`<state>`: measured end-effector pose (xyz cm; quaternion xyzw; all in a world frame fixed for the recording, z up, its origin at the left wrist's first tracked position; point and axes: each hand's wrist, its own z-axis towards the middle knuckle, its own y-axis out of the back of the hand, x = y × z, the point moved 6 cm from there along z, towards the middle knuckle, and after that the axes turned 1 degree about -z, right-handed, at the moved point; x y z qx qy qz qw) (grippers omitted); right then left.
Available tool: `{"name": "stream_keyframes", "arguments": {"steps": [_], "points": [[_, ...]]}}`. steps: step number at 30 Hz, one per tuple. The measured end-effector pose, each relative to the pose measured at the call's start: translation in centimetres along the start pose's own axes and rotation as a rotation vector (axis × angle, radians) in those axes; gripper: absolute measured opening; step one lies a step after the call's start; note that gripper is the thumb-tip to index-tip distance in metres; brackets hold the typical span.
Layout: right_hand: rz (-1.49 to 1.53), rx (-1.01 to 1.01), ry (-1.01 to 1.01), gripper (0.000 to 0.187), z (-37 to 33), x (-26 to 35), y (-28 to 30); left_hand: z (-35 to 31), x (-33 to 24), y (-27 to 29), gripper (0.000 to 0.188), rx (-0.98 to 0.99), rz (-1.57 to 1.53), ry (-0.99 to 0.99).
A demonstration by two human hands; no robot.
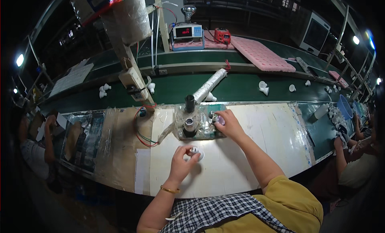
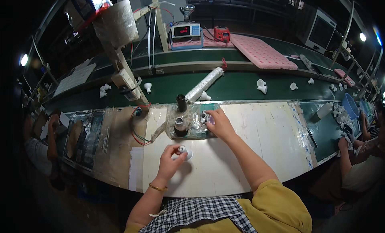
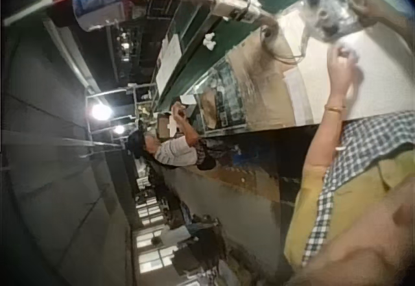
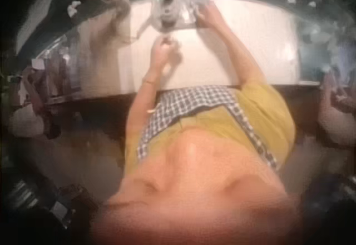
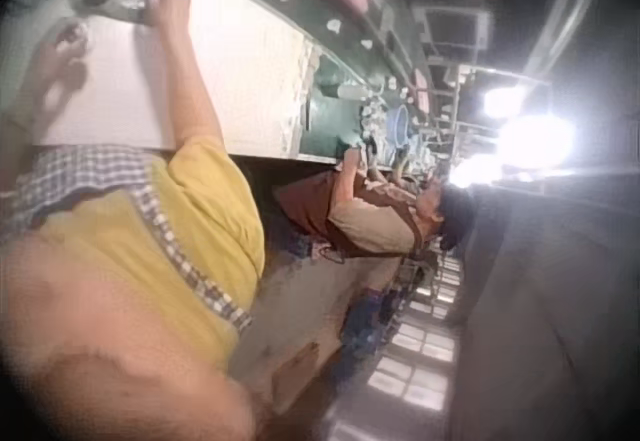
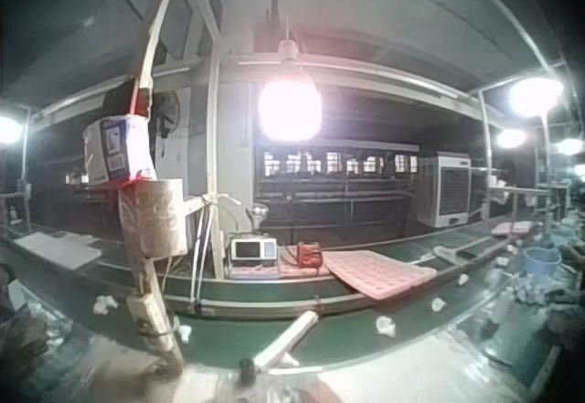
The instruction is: Manually assemble and test LED lightbulbs by inserting the bulb into a testing fixture and inspecting functionality.
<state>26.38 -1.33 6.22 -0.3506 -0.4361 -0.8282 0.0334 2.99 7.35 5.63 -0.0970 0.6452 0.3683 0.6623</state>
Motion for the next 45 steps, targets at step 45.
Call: {"name": "stream_keyframes", "arguments": {"steps": [45], "points": [[-0.480,0.081,0.023,0.038,0.7,2.5,0.4,4.8,13.1,19.7,0.033,-0.540,0.957,0.223]]}}
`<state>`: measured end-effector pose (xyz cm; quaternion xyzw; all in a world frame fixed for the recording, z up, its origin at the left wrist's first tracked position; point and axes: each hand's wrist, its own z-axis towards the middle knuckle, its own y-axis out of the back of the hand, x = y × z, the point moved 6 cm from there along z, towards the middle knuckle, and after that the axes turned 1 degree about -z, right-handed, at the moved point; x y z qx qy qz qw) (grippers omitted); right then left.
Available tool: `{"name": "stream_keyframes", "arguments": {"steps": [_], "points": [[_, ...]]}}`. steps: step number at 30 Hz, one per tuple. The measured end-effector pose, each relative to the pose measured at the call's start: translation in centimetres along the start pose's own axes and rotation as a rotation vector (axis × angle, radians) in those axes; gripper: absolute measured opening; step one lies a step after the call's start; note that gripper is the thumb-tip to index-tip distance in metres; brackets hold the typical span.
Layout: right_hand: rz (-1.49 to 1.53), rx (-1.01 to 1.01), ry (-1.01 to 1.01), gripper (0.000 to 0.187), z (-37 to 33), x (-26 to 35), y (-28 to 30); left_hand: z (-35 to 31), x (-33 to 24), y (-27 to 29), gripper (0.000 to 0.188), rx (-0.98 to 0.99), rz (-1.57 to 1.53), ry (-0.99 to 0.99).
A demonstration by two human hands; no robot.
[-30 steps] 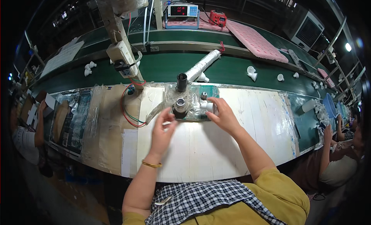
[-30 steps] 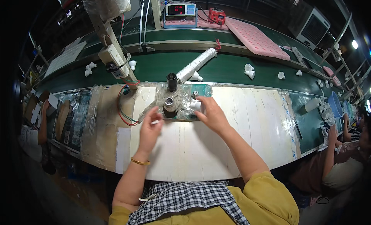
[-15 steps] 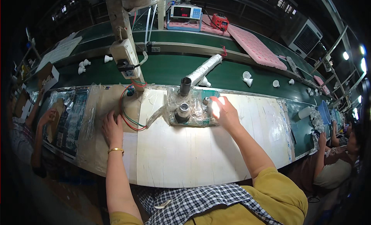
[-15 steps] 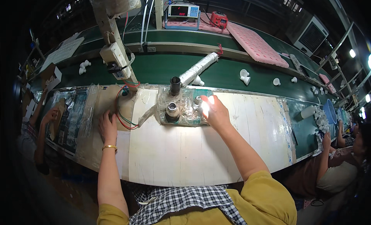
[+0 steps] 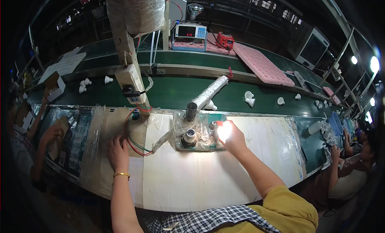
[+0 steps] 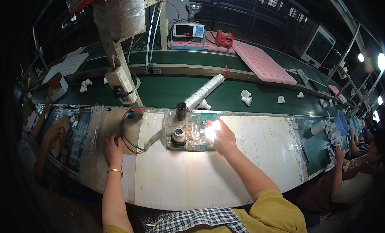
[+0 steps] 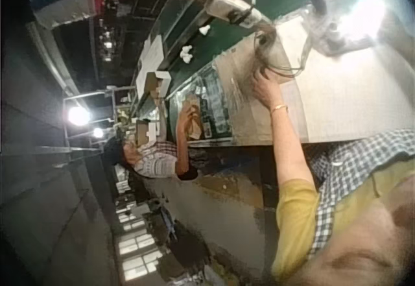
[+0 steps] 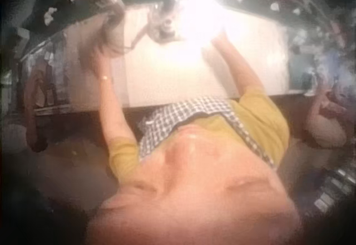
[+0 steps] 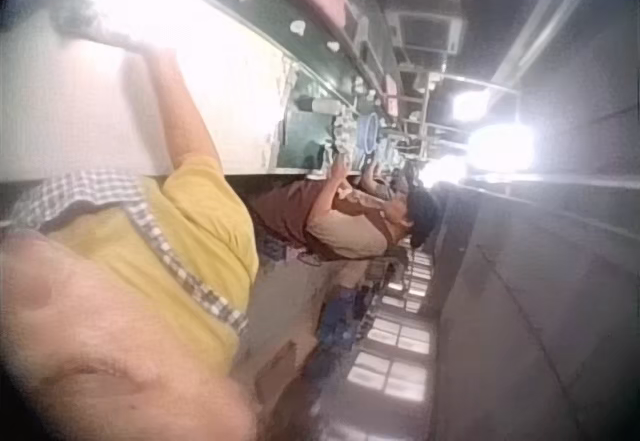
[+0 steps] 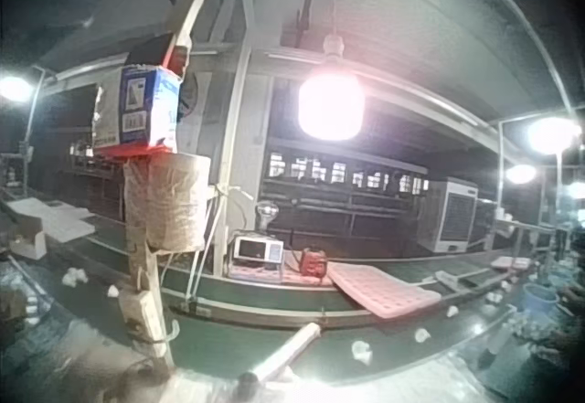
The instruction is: Manually assemble and test LED lightbulbs by inserting the bulb into a testing fixture and inspecting functionality.
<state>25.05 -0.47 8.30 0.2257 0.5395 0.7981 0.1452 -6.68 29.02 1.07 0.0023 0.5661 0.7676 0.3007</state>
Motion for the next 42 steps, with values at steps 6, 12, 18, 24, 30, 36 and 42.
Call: {"name": "stream_keyframes", "arguments": {"steps": [6,12,18,24,30,36,42], "points": [[0.639,0.262,-0.210,0.047,5.5,-2.5,-0.8,0.3,0.0,0.5,0.033,-0.009,0.002,-0.002],[0.965,0.276,-0.369,0.055,15.4,-0.9,-5.2,0.5,0.0,-0.1,0.033,-0.007,-0.045,0.010],[0.193,0.183,-0.008,0.045,18.0,-2.6,-5.9,0.6,-0.1,0.2,0.033,0.019,-0.015,0.019],[0.092,0.273,-0.079,0.040,15.1,-5.9,-7.5,0.5,-0.6,0.3,0.033,0.020,-0.004,0.026],[1.067,0.154,-0.305,0.044,8.4,-5.2,-2.6,0.5,0.1,-0.2,0.034,0.004,0.012,0.029],[1.036,0.086,-0.284,0.041,1.3,-4.4,-2.1,0.6,0.1,-0.1,0.036,0.002,0.003,-0.002],[0.855,-0.001,-0.346,0.041,-0.5,-4.4,-3.2,0.5,0.0,-0.3,0.036,0.002,-0.007,-0.010]]}}
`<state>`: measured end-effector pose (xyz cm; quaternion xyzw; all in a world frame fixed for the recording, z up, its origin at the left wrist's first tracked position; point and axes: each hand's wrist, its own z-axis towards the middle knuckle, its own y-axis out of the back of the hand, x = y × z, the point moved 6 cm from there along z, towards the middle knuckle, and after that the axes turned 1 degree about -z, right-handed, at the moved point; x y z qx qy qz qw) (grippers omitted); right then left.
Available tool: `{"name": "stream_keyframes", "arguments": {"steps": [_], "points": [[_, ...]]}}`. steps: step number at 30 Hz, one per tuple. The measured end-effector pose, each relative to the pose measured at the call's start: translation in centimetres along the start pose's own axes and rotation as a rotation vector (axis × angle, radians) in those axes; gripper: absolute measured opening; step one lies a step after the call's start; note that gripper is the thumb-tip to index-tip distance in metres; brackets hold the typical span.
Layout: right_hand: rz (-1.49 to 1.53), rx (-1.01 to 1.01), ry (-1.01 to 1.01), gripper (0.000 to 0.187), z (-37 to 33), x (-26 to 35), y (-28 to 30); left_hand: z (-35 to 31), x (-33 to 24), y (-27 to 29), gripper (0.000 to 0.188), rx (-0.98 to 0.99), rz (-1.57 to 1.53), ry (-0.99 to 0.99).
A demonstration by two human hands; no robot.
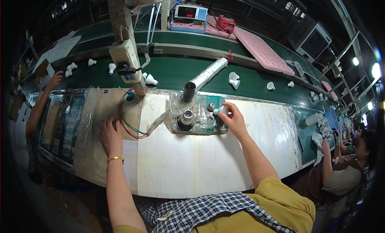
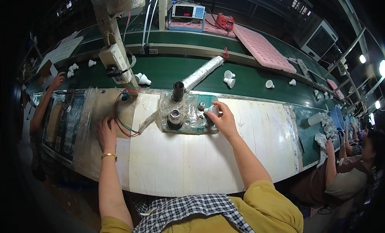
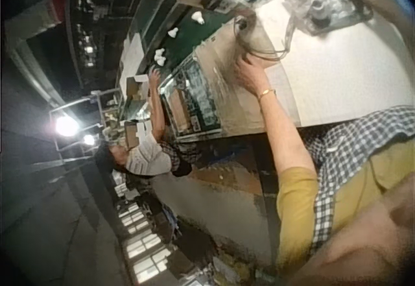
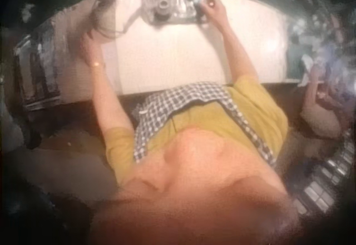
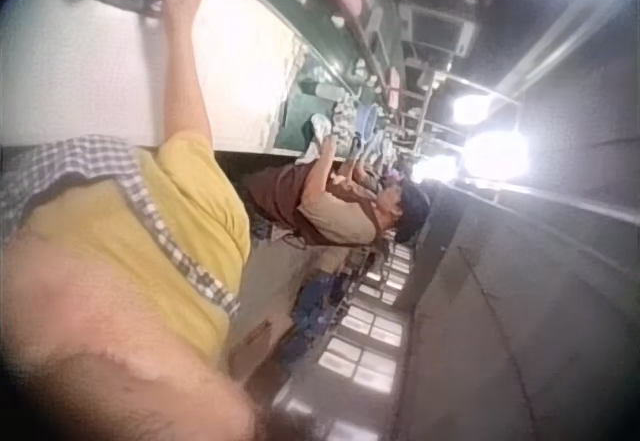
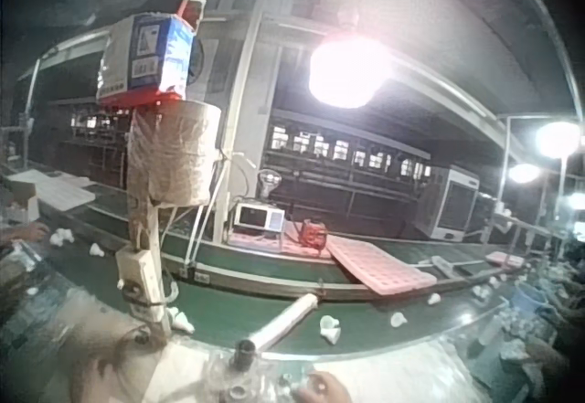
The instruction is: Manually assemble and test LED lightbulbs by inserting the bulb into a testing fixture and inspecting functionality.
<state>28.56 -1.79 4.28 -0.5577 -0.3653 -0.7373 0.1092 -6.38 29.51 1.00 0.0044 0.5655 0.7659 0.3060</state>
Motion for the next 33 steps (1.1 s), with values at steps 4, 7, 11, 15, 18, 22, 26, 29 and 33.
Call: {"name": "stream_keyframes", "arguments": {"steps": [4,7,11,15,18,22,26,29,33], "points": [[-0.149,-0.079,0.108,0.045,-0.2,1.2,0.2,0.1,-0.3,0.3,0.034,-0.003,-0.009,0.003],[-0.114,-0.068,0.077,0.044,-0.2,1.5,0.3,0.2,-0.1,0.3,0.032,-0.018,-0.014,0.003],[-0.129,-0.084,0.066,0.043,-0.3,1.2,-0.1,-0.2,0.7,-0.1,0.031,-0.024,0.031,0.008],[-0.178,-0.119,0.183,0.042,-0.5,1.2,0.1,-0.5,0.2,0.1,0.031,-0.004,-0.031,0.015],[-0.193,-0.112,0.181,0.043,-0.2,0.7,0.0,-0.3,-0.1,0.3,0.031,0.012,-0.027,0.021],[-0.117,0.002,0.079,0.042,0.9,1.3,-0.2,-0.2,-0.2,0.6,0.030,-0.012,-0.020,0.010],[0.263,0.130,-0.176,0.049,6.6,2.3,-0.4,0.3,-0.5,0.5,0.030,0.027,-0.009,0.015],[0.416,0.118,-0.009,0.062,11.7,2.6,-2.0,0.3,-0.4,0.3,0.031,0.006,0.014,0.015],[-0.667,-0.279,0.124,0.055,15.9,-0.3,0.3,0.1,-0.5,0.5,0.032,0.018,0.025,0.031]]}}
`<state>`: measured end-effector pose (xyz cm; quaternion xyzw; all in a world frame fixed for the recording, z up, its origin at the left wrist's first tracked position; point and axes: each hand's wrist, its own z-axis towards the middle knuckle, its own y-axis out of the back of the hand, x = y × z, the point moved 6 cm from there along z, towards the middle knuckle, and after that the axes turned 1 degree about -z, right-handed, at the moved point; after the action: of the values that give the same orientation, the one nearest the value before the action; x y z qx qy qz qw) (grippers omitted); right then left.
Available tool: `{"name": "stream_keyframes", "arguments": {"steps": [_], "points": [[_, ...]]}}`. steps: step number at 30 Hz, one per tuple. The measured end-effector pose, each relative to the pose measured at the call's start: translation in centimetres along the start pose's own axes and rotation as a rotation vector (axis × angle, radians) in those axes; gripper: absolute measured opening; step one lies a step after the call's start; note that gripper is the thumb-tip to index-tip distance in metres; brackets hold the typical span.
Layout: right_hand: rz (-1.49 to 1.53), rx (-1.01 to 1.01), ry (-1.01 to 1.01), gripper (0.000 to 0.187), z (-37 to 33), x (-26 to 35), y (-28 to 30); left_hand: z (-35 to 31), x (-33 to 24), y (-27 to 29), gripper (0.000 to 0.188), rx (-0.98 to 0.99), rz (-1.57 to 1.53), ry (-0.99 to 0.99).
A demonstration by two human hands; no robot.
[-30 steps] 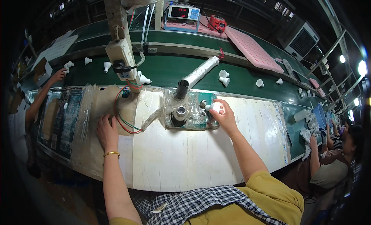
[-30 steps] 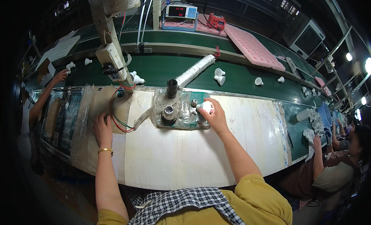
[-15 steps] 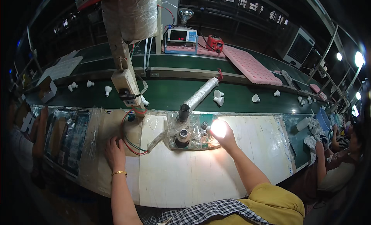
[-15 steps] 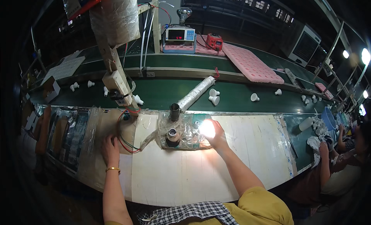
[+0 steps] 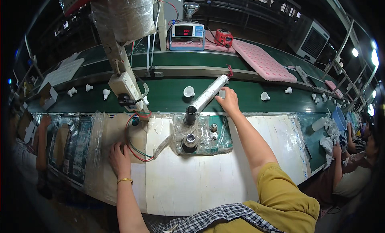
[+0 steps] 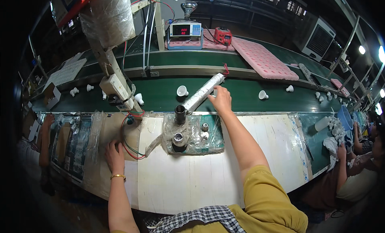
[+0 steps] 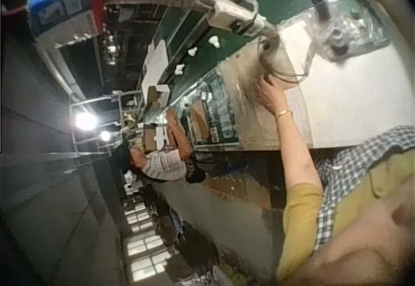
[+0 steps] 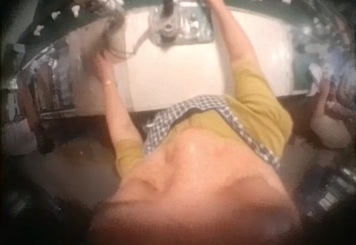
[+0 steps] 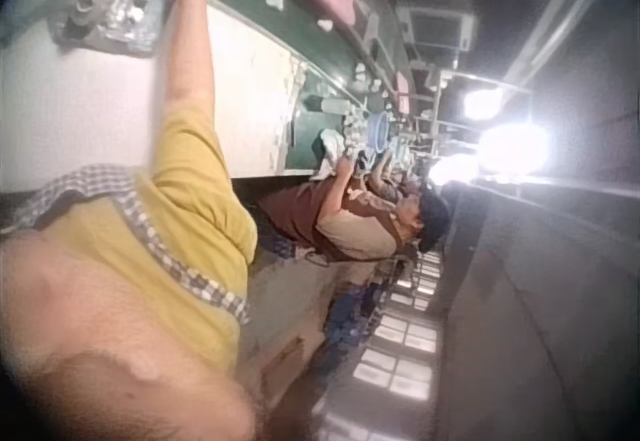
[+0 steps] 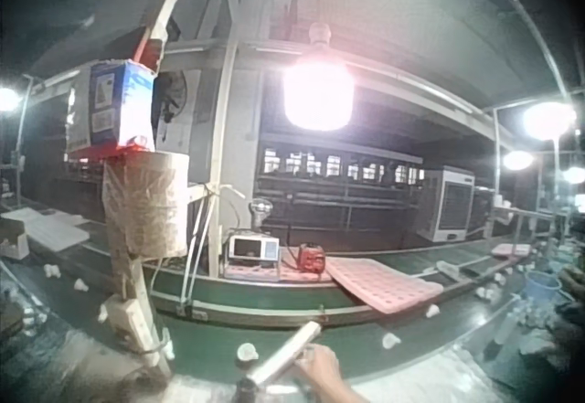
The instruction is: Manually assemble and test LED lightbulbs by inserting the bulb into a testing fixture and inspecting functionality.
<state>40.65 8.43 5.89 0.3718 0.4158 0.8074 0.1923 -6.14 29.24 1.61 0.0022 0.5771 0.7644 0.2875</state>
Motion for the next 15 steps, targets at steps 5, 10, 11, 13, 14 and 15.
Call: {"name": "stream_keyframes", "arguments": {"steps": [5,10,11,13,14,15], "points": [[0.190,0.167,-0.177,0.047,-2.2,-4.3,-1.6,-0.1,0.2,-0.3,0.032,-0.013,0.003,-0.007],[0.578,0.204,0.016,0.048,-8.5,-0.8,3.6,0.1,0.4,-0.4,0.032,-0.002,0.025,-0.011],[0.599,0.237,0.025,0.047,-10.1,0.0,4.7,0.1,0.5,-0.5,0.032,0.006,0.027,-0.010],[0.603,0.302,0.018,0.047,-12.8,1.0,5.9,0.2,0.9,-0.6,0.032,-0.022,0.016,-0.025],[0.581,0.322,-0.029,0.044,-13.9,1.0,6.1,0.1,0.9,-0.6,0.032,-0.014,0.018,-0.026],[0.536,0.333,-0.049,0.044,-14.5,0.7,6.1,0.2,0.6,-0.5,0.032,-0.019,0.013,-0.026]]}}
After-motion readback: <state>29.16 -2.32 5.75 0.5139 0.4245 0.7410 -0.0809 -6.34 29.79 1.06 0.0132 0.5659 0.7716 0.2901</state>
